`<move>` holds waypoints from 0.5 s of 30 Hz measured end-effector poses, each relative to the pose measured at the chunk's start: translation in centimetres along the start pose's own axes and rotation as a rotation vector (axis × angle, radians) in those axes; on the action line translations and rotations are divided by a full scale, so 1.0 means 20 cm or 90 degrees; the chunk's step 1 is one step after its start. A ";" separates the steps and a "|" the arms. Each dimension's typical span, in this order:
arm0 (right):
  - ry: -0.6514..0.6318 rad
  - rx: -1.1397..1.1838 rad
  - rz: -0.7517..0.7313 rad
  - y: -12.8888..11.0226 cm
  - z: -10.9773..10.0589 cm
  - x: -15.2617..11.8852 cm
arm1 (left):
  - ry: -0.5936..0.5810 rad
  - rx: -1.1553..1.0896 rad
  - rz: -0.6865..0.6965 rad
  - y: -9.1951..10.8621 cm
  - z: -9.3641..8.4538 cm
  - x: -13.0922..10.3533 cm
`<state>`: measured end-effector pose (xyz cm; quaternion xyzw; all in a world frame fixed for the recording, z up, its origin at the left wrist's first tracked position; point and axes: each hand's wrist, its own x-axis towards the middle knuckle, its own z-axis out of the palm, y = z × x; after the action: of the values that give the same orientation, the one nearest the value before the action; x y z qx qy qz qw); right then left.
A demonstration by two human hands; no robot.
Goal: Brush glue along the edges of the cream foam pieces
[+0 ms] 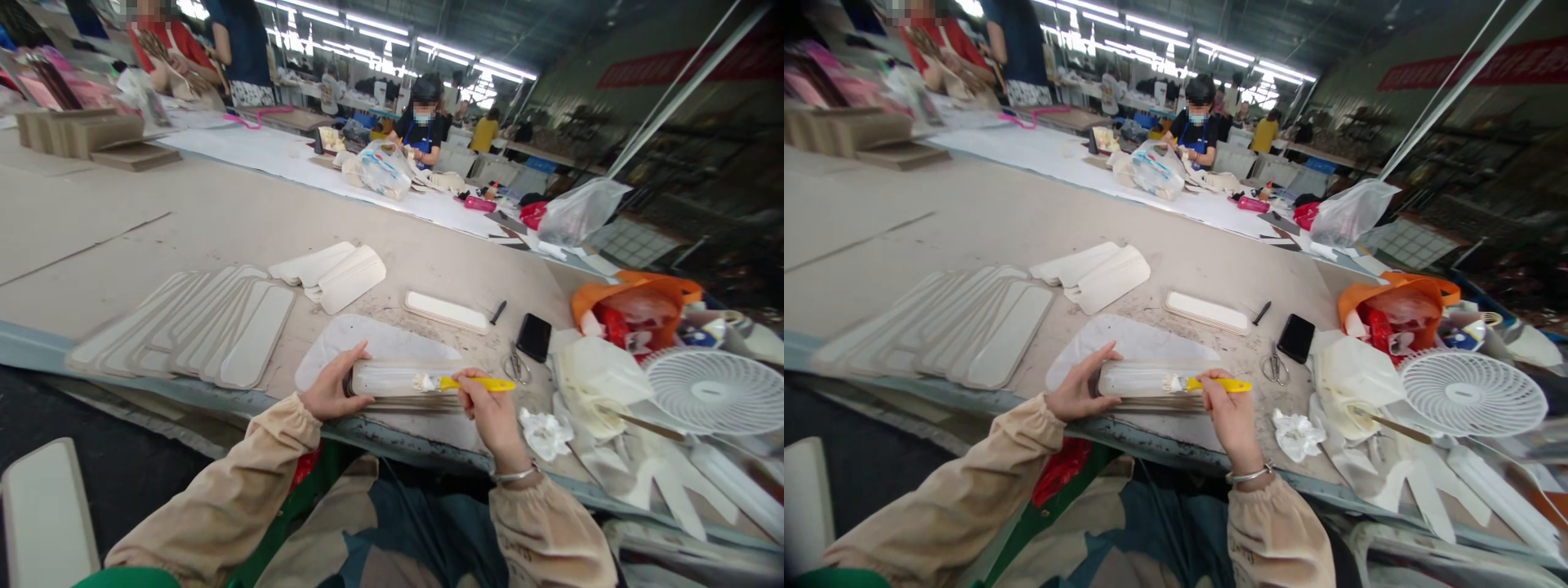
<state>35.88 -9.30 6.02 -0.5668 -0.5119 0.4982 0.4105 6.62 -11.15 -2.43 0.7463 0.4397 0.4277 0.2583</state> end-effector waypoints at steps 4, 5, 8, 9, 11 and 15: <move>0.058 -0.085 -0.017 0.02 -0.18 0.02 | 0.003 0.009 0.001 0.00 0.00 0.00; 0.072 -0.116 -0.023 0.02 -0.22 0.02 | 0.002 0.013 0.002 0.00 0.00 0.00; 0.116 -0.222 -0.063 -0.03 -0.29 0.00 | -0.001 0.024 0.004 -0.01 0.00 0.00; 0.132 -0.259 -0.089 -0.04 -0.30 -0.01 | -0.002 0.026 0.006 -0.02 0.00 0.00; 0.158 -0.327 -0.165 -0.07 -0.30 -0.03 | -0.002 0.030 0.012 -0.02 0.00 0.00; 0.123 -0.501 -0.323 -0.07 -0.19 -0.06 | 0.004 0.036 0.021 0.00 0.00 0.00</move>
<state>39.52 -10.07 8.15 -0.5804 -0.7431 0.0958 0.3190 6.52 -11.09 -2.45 0.7592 0.4404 0.4212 0.2287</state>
